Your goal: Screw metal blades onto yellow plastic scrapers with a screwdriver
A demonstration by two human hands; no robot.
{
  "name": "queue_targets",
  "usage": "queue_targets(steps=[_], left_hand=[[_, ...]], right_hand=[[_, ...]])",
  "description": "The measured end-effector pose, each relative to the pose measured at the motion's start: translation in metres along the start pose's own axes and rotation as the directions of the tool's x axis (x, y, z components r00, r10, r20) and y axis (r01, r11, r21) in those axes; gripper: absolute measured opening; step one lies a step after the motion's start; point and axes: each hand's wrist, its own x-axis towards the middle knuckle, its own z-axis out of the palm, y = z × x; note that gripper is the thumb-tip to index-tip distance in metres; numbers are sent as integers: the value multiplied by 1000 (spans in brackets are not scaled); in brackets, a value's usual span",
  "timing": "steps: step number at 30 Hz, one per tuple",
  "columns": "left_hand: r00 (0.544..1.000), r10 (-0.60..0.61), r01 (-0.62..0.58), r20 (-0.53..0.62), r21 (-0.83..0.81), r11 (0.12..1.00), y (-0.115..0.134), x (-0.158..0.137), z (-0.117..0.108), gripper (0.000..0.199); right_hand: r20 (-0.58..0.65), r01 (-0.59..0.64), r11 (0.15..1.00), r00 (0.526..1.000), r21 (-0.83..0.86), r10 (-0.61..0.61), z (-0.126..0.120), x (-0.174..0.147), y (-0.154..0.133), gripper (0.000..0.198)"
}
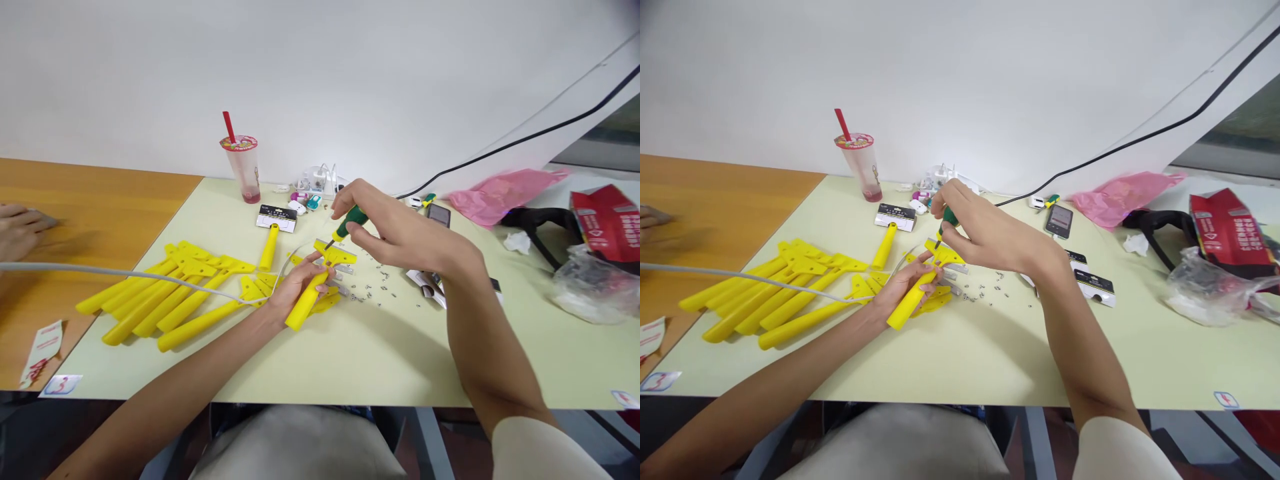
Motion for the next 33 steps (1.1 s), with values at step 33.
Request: queue_targets(steps=[33], left_hand=[[1000, -20, 20, -18, -19, 1000, -4, -1, 0, 53]], right_hand=[[-131, 116, 992, 986, 57, -107, 7, 8, 20, 24]])
